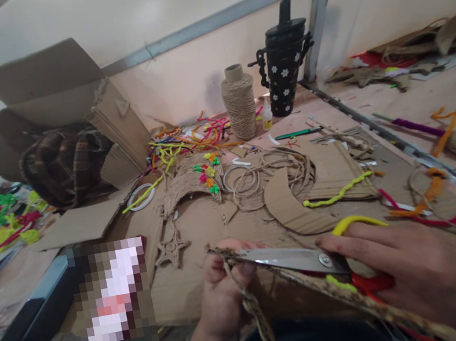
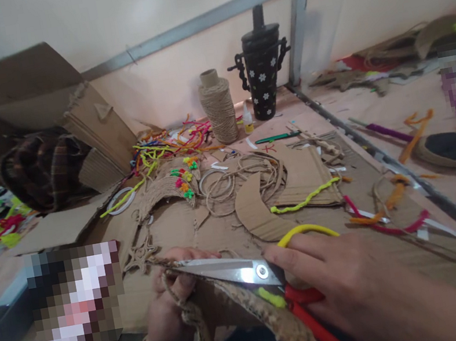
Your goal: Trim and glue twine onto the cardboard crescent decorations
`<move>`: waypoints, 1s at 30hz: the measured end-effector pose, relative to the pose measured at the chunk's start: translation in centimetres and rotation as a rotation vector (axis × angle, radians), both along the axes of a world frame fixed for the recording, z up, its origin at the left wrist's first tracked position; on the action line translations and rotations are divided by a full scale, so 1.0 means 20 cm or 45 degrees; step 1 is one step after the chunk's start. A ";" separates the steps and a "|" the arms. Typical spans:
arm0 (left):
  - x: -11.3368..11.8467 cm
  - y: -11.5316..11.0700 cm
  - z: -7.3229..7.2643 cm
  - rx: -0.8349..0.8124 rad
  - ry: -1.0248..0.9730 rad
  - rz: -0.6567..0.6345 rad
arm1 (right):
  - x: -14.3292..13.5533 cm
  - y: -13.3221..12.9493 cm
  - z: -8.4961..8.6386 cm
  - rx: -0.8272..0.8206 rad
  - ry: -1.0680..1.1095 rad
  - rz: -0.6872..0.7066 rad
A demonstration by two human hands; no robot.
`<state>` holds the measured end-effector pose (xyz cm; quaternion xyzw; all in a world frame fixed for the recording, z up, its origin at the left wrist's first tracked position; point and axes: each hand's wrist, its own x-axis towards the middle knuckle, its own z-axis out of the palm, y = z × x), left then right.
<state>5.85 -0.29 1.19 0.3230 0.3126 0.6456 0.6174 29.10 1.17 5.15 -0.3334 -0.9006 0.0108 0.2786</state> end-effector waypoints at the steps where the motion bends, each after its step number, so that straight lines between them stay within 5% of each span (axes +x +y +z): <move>1: 0.00 0.00 0.00 0.011 -0.016 -0.012 | 0.00 0.00 0.00 0.018 -0.003 0.044; 21: -0.01 0.00 -0.01 -0.026 0.124 0.094 | 0.01 0.00 0.00 0.059 -0.059 0.047; 30: -0.02 -0.01 -0.04 -0.058 0.095 -0.019 | 0.01 -0.01 -0.03 0.004 -0.105 0.008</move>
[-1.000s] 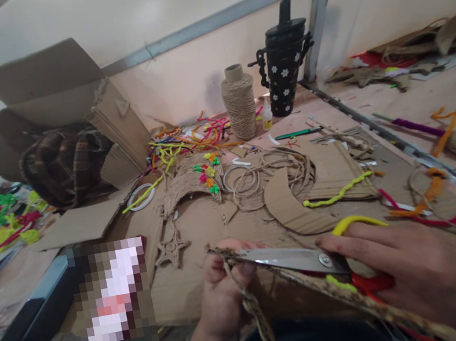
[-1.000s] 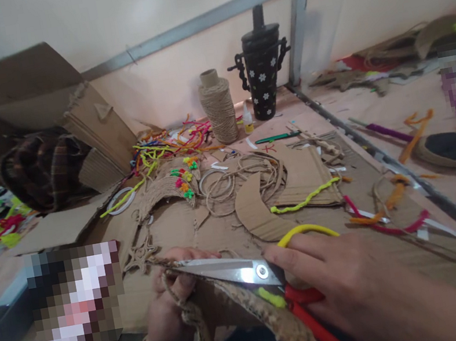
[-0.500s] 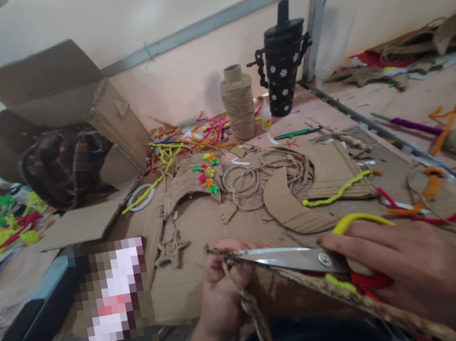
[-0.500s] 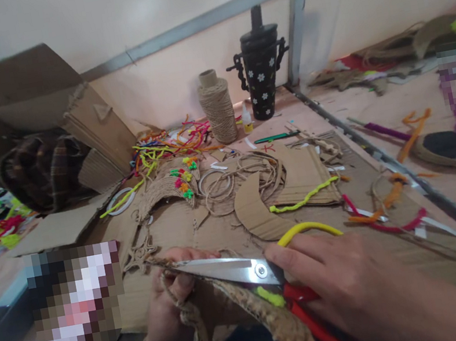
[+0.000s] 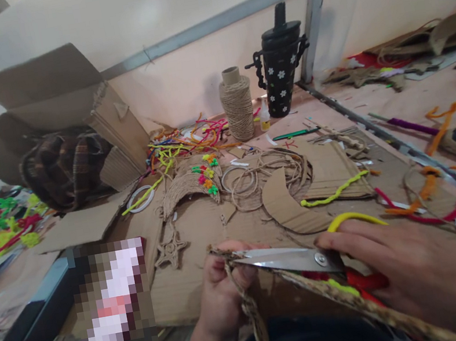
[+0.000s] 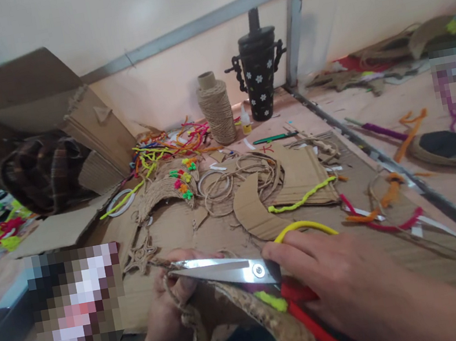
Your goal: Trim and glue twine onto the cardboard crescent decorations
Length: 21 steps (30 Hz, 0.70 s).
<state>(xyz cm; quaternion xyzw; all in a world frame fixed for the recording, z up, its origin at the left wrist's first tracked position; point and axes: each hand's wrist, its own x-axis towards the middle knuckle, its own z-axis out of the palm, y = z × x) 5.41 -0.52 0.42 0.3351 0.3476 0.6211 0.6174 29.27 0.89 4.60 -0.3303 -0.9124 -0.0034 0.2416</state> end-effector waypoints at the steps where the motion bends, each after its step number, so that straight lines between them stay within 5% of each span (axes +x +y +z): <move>1: 0.00 0.00 0.00 -0.003 -0.010 -0.002 | 0.00 0.00 -0.01 -0.014 0.008 -0.002; 21: 0.00 0.00 0.02 0.005 -0.002 -0.023 | -0.01 -0.01 0.01 0.087 -0.082 -0.013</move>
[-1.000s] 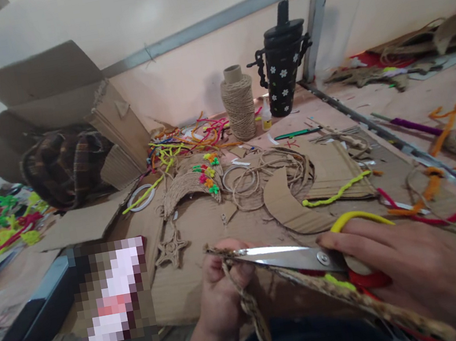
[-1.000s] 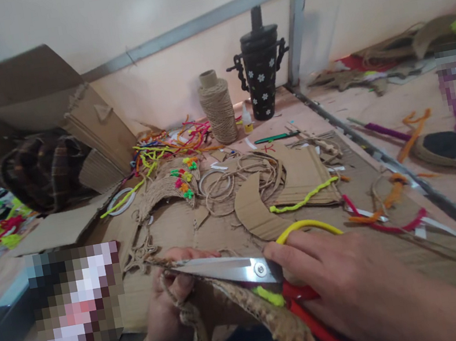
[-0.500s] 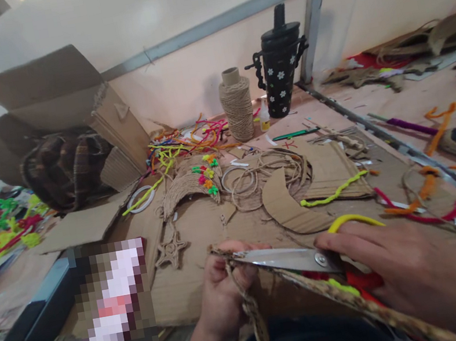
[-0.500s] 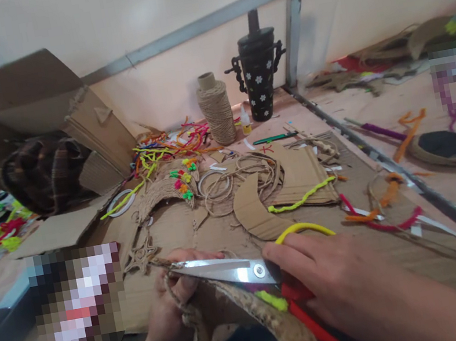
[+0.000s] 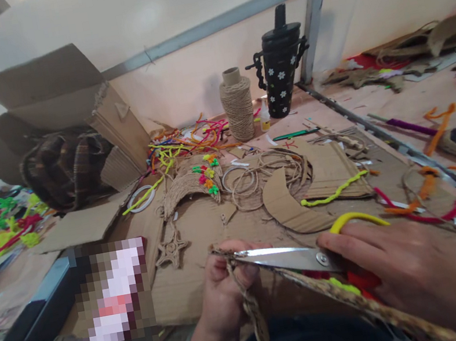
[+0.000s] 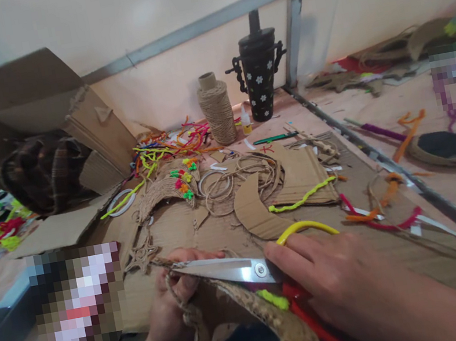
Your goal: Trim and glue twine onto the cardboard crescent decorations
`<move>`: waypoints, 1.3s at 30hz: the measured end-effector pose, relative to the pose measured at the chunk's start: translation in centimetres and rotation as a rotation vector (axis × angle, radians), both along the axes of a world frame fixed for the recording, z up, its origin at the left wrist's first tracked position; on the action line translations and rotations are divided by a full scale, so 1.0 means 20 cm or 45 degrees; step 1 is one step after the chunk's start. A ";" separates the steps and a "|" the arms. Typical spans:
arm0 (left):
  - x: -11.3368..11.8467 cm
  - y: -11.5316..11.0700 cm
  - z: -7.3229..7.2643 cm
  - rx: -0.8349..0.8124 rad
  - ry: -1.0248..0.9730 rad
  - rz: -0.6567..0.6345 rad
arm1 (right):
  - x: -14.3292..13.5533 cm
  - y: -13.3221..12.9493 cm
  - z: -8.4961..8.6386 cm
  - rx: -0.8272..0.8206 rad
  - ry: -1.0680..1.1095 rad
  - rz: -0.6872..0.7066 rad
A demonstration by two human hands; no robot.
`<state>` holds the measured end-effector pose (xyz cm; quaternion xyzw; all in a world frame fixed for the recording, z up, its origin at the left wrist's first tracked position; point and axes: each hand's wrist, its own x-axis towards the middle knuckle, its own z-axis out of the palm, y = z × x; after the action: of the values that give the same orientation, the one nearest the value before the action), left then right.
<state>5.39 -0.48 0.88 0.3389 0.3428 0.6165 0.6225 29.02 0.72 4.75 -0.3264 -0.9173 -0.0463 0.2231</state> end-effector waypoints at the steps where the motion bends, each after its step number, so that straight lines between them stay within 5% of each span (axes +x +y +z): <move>1: 0.00 0.00 0.00 0.001 -0.003 -0.001 | 0.00 0.00 0.00 0.011 -0.007 -0.002; 10: 0.00 0.01 -0.04 -0.023 0.059 0.100 | -0.02 0.01 0.02 0.034 0.013 -0.036; 24: 0.00 0.01 -0.04 -0.068 0.045 0.020 | -0.01 0.01 -0.02 0.068 -0.045 -0.041; 32: 0.04 0.00 0.03 -0.149 0.015 0.088 | -0.01 0.00 -0.01 0.130 -0.072 -0.037; 39: 0.01 0.00 0.00 -0.163 0.051 0.131 | -0.01 0.00 -0.05 -0.048 -0.053 -0.111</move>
<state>5.62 -0.51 0.89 0.2926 0.4107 0.6177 0.6035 28.82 0.82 3.78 -0.3692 -0.9074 -0.0453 0.1956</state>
